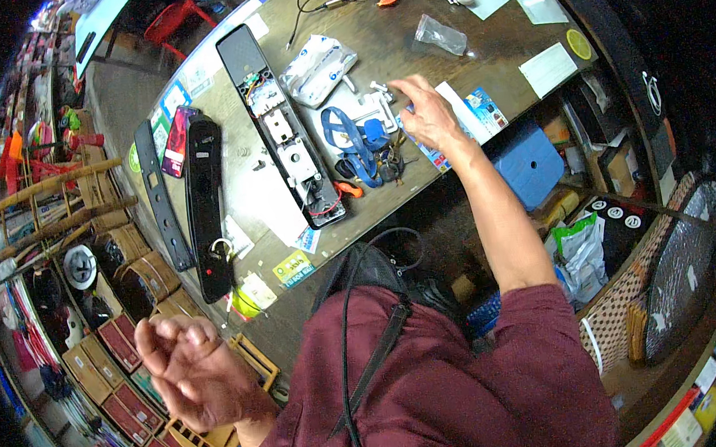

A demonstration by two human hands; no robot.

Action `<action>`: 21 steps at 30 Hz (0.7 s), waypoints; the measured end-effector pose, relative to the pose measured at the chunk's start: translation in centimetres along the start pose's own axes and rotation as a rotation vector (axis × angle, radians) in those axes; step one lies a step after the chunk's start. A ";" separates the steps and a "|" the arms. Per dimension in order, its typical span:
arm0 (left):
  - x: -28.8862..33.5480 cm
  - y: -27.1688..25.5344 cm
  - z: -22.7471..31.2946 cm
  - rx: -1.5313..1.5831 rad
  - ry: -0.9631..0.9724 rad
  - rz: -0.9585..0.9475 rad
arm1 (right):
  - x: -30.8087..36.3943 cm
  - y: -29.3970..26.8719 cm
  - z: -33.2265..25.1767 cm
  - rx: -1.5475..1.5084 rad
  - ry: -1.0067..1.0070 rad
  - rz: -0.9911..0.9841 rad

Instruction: The person sits on the floor and uses a screwdriver to remove screws from a disassembled electronic device. They then reach for small parts from a shelf and continue adjusting internal components with the screwdriver.

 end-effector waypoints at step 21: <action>3.3 -6.1 -3.7 -0.033 -0.094 0.398 | -4.3 1.4 1.7 -0.002 -0.088 -0.238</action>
Point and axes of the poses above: each hand's wrist, its own x-axis away from the middle knuckle, its own y-axis out of the palm, z = x × y, the point moved 6 cm from there along -x, towards the middle knuckle, and after that the axes turned 6 degrees about z, right-handed, at the moved point
